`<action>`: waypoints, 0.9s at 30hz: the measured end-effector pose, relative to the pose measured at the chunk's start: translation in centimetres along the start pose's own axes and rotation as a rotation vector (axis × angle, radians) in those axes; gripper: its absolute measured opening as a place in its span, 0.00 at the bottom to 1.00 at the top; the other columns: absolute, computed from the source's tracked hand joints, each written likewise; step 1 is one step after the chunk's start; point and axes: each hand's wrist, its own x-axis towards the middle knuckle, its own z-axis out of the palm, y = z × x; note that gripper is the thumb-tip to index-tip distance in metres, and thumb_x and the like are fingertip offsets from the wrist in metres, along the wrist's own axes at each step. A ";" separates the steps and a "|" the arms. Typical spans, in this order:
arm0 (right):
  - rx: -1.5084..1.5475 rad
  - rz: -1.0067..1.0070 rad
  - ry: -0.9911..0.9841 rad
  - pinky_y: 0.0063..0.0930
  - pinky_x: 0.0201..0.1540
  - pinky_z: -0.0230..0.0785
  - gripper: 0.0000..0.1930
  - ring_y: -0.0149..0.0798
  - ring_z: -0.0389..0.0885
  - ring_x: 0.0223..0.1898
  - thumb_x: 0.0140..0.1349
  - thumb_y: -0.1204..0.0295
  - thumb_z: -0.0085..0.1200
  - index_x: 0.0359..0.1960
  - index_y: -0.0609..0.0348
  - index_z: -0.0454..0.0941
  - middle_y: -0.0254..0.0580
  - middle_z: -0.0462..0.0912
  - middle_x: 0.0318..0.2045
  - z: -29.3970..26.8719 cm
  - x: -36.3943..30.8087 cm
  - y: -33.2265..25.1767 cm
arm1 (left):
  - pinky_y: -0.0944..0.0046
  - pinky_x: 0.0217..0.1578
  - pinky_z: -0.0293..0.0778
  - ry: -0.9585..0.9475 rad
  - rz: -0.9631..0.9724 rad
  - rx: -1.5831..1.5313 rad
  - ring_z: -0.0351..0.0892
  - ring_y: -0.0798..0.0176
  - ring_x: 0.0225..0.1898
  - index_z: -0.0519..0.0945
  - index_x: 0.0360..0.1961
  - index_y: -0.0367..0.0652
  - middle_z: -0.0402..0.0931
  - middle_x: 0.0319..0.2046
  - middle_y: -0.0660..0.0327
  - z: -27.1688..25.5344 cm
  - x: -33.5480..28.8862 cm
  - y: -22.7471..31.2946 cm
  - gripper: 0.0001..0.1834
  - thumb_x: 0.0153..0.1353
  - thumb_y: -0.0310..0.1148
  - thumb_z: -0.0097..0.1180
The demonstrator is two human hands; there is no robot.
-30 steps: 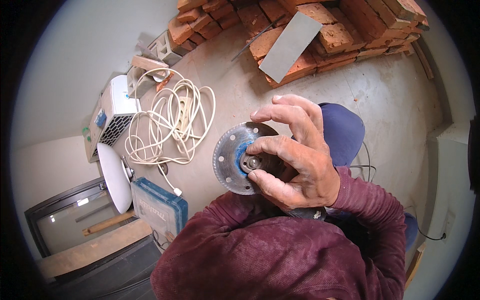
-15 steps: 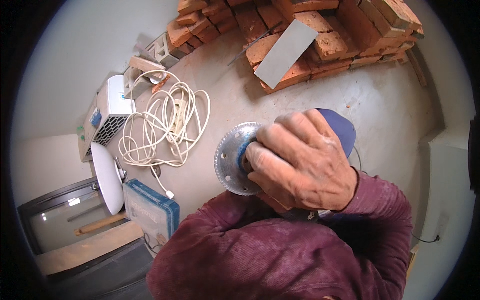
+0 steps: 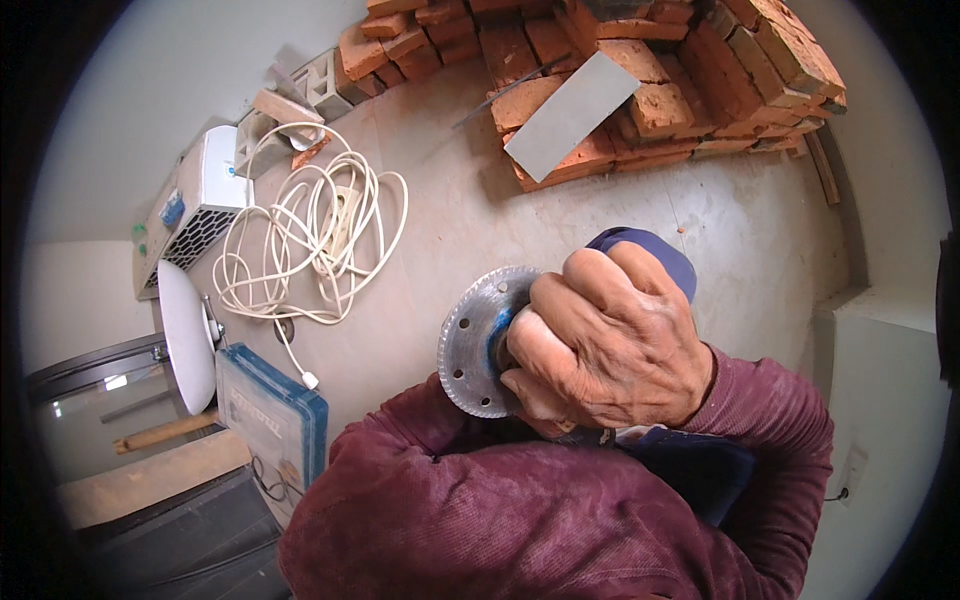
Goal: The person uses an angle grinder to cut a ceramic tile, then moves to a wall section near a window. They apply mortar to the wall and the back of the tile using a trowel, then press the tile into place and adjust it.
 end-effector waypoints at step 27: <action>0.233 -0.127 0.111 0.36 0.29 0.65 0.22 0.42 0.70 0.29 0.44 0.59 0.64 0.37 0.58 0.73 0.40 0.69 0.29 0.8 -2.5 4.7 | 0.50 0.58 0.74 0.107 -0.016 -0.045 0.76 0.49 0.56 0.66 0.64 0.37 0.73 0.58 0.48 -2.0 -5.0 0.9 0.46 0.44 0.48 0.62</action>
